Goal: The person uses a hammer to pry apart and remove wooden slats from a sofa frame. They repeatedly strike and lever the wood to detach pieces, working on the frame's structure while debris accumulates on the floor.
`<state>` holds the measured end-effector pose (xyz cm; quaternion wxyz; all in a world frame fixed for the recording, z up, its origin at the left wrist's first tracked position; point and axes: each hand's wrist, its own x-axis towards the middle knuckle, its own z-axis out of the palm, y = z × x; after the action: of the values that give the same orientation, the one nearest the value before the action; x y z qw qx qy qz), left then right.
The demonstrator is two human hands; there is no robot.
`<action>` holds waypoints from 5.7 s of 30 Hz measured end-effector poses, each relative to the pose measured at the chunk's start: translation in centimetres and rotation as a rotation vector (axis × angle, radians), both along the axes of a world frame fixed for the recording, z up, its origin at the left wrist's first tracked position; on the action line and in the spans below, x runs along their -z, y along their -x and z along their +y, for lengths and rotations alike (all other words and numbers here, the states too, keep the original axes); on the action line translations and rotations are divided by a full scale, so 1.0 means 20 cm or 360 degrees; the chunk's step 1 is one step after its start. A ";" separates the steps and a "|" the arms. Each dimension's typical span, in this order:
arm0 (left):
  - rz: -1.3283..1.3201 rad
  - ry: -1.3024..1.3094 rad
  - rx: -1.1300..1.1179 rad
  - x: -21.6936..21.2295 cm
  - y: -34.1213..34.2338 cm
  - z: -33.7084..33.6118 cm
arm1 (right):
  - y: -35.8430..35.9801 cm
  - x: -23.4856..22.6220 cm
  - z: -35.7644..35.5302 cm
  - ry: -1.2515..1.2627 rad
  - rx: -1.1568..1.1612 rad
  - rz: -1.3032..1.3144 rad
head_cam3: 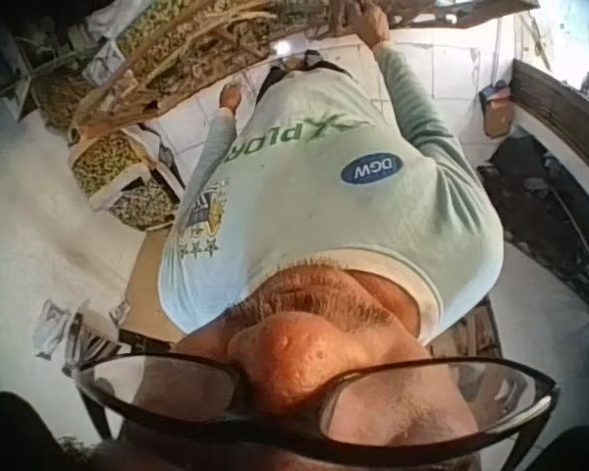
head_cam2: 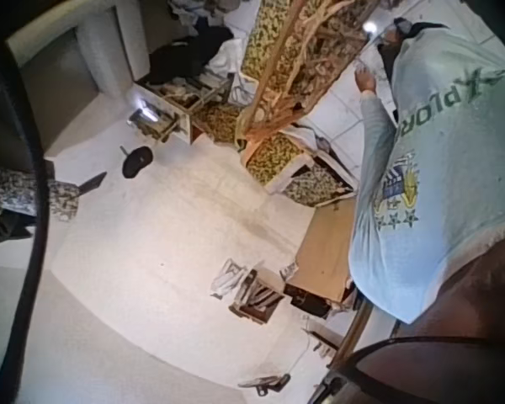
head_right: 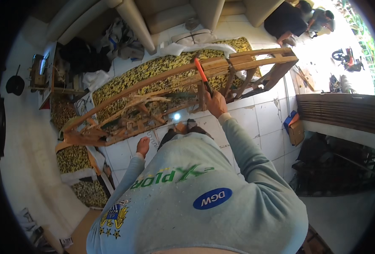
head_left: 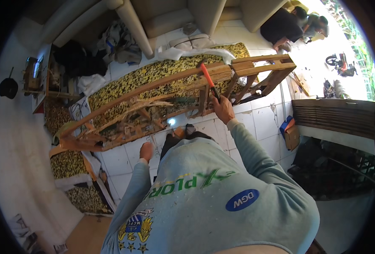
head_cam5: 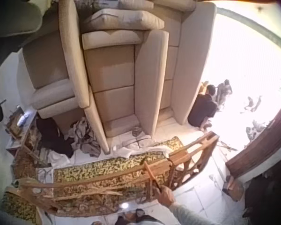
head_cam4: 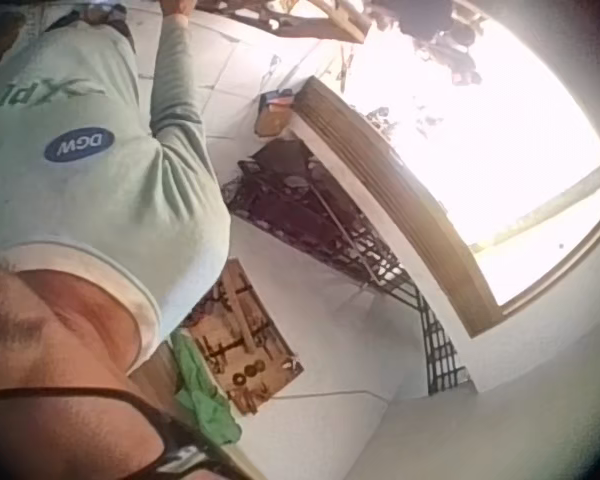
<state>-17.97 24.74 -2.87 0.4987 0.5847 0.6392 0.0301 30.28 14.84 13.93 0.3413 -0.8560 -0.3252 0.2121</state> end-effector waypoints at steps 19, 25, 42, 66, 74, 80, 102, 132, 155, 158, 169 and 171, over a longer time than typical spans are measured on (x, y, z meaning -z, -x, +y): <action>0.0305 0.0337 0.0096 0.03 0.47 0.04 | -0.04 -0.43 0.15 -0.0273 0.0381 -0.0489; 0.0324 0.0316 -0.0227 0.07 0.50 0.03 | -0.12 -0.58 0.19 -0.0839 0.0257 -0.0313; -0.0075 0.0459 -0.0211 0.03 -0.69 -0.47 | -0.52 -0.14 -0.38 0.0038 -0.0091 -0.0129; 0.0156 0.0118 0.0084 -0.01 -1.00 -0.22 | -0.71 -0.47 -0.15 -0.0486 -0.0206 0.0045; 0.0067 0.0091 0.0061 0.00 -1.00 -0.25 | -0.46 0.05 -0.15 0.0541 -0.0652 0.0105; 0.0170 0.0145 -0.0114 -0.07 -0.83 -0.31 | -0.45 -0.43 0.06 -0.0231 -0.0655 0.0161; 0.0043 -0.0881 0.0946 -0.62 -1.66 0.56 | -0.06 -0.03 -0.69 0.0036 0.0920 0.1799; 0.0459 0.0092 0.1683 -0.63 -0.87 0.72 | 0.80 0.16 -0.04 -0.1361 0.1333 0.3155; 0.0234 -0.0093 0.1665 -0.41 -0.76 0.88 | 0.57 -0.38 0.19 -0.1435 0.0648 0.2910; 0.0118 -0.0072 0.1447 -0.54 -1.03 0.83 | 0.58 -0.42 0.12 -0.1267 0.0715 0.2212; -0.0589 0.0761 0.0278 -0.84 -2.12 0.84 | 0.71 0.11 -0.52 -0.0771 0.1834 0.2493; -0.0539 0.0574 0.0463 -0.82 -2.18 0.81 | 0.74 0.21 -0.57 -0.0863 0.1914 0.2557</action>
<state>25.60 40.97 13.58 0.6935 0.5587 0.4511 -0.0587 15.52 3.46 9.76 0.6878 -0.3779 0.4418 0.4346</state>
